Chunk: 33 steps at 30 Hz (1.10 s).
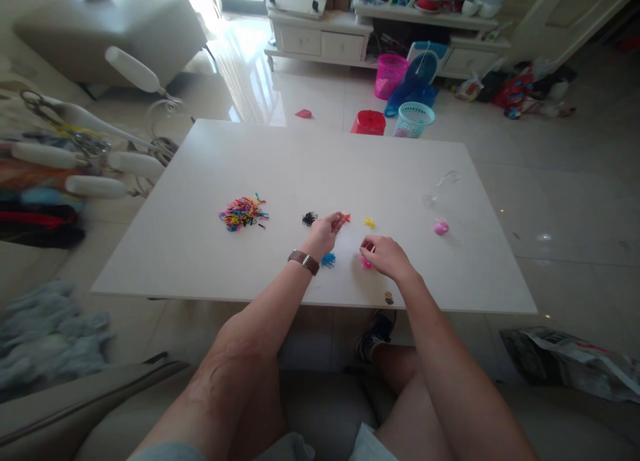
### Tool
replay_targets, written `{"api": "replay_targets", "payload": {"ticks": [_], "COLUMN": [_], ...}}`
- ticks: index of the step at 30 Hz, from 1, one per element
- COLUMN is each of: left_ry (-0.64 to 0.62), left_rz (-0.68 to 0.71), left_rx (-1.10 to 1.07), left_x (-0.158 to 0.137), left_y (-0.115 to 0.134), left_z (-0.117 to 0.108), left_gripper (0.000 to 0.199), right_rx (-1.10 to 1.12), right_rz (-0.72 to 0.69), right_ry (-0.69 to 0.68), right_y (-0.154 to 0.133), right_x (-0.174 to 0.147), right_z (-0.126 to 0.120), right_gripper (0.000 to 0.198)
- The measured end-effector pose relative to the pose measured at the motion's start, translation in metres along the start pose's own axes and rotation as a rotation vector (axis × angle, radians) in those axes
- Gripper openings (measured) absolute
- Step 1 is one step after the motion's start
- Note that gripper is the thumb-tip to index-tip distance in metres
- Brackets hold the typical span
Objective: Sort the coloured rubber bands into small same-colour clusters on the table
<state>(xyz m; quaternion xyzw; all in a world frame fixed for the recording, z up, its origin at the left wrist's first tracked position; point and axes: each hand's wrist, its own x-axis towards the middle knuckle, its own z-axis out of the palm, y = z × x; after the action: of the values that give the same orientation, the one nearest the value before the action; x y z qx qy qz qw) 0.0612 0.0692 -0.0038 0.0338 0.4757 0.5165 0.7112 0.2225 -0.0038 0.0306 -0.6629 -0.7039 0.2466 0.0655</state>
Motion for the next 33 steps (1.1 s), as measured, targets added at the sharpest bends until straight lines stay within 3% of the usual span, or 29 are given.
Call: {"api": "replay_targets", "payload": {"ticks": [4, 8, 11, 21, 27, 33], "left_ry": [-0.055, -0.211, -0.291, -0.322, -0.260, -0.256], "left_rz": [0.037, 0.036, 0.048, 0.140, 0.165, 0.206], "left_rx": [0.096, 0.296, 0.414, 0.611, 0.590, 0.631], "left_x": [-0.004, -0.010, -0.014, -0.024, -0.027, -0.032], "left_y": [0.001, -0.002, -0.007, -0.007, 0.002, 0.017], "left_z": [-0.002, -0.006, -0.007, -0.004, -0.006, -0.016], "left_gripper": [0.013, 0.004, 0.008, 0.016, 0.013, 0.008], "right_rx": [0.047, 0.260, 0.436, 0.544, 0.516, 0.501], "right_rz": [-0.024, -0.056, -0.074, -0.073, 0.114, 0.277], "right_ry": [0.059, 0.288, 0.419, 0.430, 0.534, 0.621], "right_y": [0.000, 0.002, 0.001, -0.001, 0.014, 0.030], "right_x": [0.003, 0.009, 0.011, 0.015, 0.027, 0.048], "right_z": [0.004, 0.006, 0.006, 0.010, 0.012, 0.029], "right_gripper": [0.012, 0.021, 0.033, 0.017, 0.017, 0.021]}}
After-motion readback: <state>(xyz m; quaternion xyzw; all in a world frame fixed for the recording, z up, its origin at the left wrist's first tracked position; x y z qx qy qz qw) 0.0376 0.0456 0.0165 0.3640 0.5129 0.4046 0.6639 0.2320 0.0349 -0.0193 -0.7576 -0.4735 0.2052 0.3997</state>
